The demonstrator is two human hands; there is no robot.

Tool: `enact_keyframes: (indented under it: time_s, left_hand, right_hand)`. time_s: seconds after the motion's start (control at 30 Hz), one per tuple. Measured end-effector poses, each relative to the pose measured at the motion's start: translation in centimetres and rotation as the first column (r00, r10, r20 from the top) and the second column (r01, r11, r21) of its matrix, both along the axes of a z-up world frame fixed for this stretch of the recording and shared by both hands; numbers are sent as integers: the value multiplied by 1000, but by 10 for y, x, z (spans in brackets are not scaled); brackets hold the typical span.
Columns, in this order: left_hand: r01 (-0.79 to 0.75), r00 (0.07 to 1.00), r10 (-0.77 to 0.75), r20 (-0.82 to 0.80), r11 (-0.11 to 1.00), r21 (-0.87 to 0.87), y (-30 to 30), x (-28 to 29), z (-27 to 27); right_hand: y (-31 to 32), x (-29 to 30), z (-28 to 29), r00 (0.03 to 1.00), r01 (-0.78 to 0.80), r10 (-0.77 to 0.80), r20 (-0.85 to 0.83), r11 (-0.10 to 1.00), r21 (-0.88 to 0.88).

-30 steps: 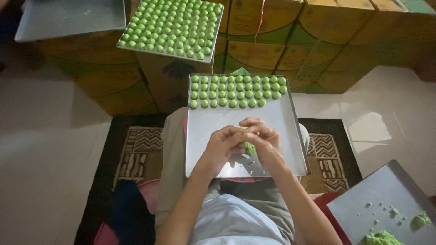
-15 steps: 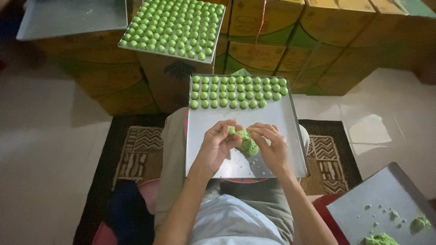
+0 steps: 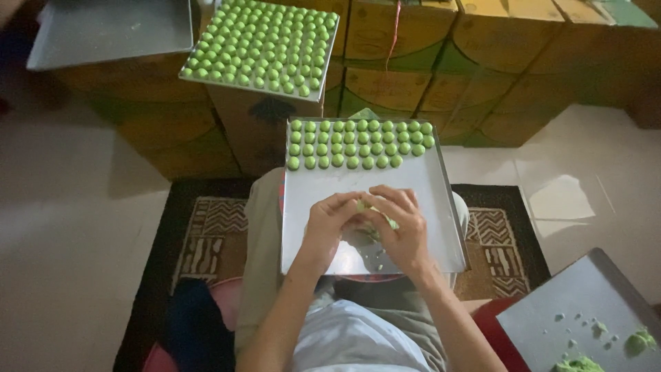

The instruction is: The person rolls small pieces of green dough into balls by hand and places them in rows onto a metal tray.

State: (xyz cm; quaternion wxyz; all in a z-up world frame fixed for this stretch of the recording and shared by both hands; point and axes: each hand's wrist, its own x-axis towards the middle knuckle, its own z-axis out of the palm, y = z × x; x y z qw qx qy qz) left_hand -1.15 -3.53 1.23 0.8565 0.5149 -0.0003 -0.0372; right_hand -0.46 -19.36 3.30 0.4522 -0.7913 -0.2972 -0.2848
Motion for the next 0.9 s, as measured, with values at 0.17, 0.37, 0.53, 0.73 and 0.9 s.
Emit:
enact_keyframes:
  time_s: [0.17, 0.37, 0.53, 0.73, 0.9]
  left_hand:
    - [-27, 999, 27, -17, 999, -40, -2, -4, 7]
    - [-3, 1000, 0, -26, 994, -110, -3, -8, 12]
    - [86, 996, -84, 18, 970, -229, -2, -12, 11]
    - [125, 991, -112, 70, 968, -218, -3, -8, 5]
    - [129, 992, -126, 27, 975, -182, -2, -10, 16]
  right_hand:
    - [-1, 0, -1, 995, 7, 2, 100, 996, -89]
    - [-1, 4, -7, 998, -8, 12, 57, 998, -61]
    - [-4, 7, -6, 1000, -4, 5, -22, 1000, 5]
    - [-1, 2, -1, 994, -5, 9, -110, 999, 42]
    - [-1, 11, -17, 969, -41, 86, -231, 980, 194]
